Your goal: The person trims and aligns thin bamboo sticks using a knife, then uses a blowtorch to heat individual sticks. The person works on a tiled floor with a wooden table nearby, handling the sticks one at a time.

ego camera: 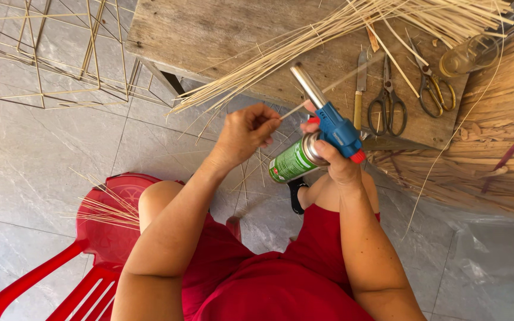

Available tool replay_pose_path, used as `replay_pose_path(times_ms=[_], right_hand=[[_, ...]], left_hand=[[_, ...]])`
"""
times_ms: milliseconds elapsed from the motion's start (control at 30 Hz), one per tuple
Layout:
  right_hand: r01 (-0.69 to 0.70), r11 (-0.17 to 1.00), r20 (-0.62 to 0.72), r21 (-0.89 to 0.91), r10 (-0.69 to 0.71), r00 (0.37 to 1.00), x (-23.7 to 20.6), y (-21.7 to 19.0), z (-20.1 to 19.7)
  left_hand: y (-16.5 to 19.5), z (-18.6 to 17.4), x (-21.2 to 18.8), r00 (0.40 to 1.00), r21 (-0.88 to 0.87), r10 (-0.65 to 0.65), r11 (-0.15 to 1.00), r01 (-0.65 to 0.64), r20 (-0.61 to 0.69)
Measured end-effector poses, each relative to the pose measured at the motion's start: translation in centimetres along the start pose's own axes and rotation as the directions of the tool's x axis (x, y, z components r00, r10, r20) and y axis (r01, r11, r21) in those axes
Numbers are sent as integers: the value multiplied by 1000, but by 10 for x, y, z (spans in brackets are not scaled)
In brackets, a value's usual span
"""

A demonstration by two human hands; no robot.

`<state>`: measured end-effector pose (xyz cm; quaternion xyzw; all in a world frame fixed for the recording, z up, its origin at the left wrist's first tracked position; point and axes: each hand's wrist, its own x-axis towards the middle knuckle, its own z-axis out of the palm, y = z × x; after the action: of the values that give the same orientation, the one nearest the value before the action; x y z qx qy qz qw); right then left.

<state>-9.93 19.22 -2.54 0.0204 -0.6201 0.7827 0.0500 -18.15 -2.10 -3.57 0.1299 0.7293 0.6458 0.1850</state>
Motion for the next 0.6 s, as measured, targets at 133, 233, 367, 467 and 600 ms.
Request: replay_pose_path(times_ms=[133,233,367,467,600], right_hand=[[26,985,-5,-169,-27,1000,-1,3,0],[-7,990,-115,-142,-10,993,0,13,-9],[94,996,-180,-6,-94,979,7,19,-30],[86,995,-248,-50,-95,964,9,18,-35],[79,997,-188,-9,-79,979,11,8,-25]], left_hand=[[4,14,-4,995,46,13,999,-18,104],[6,5,-7,987,74,40,996,-52,159],[9,-21,-13,976,186,-17,982,-25,217],[12,-37,-16,975,286,-88,958,28,202],[16,-46,-13,990,207,-136,971,123,50]])
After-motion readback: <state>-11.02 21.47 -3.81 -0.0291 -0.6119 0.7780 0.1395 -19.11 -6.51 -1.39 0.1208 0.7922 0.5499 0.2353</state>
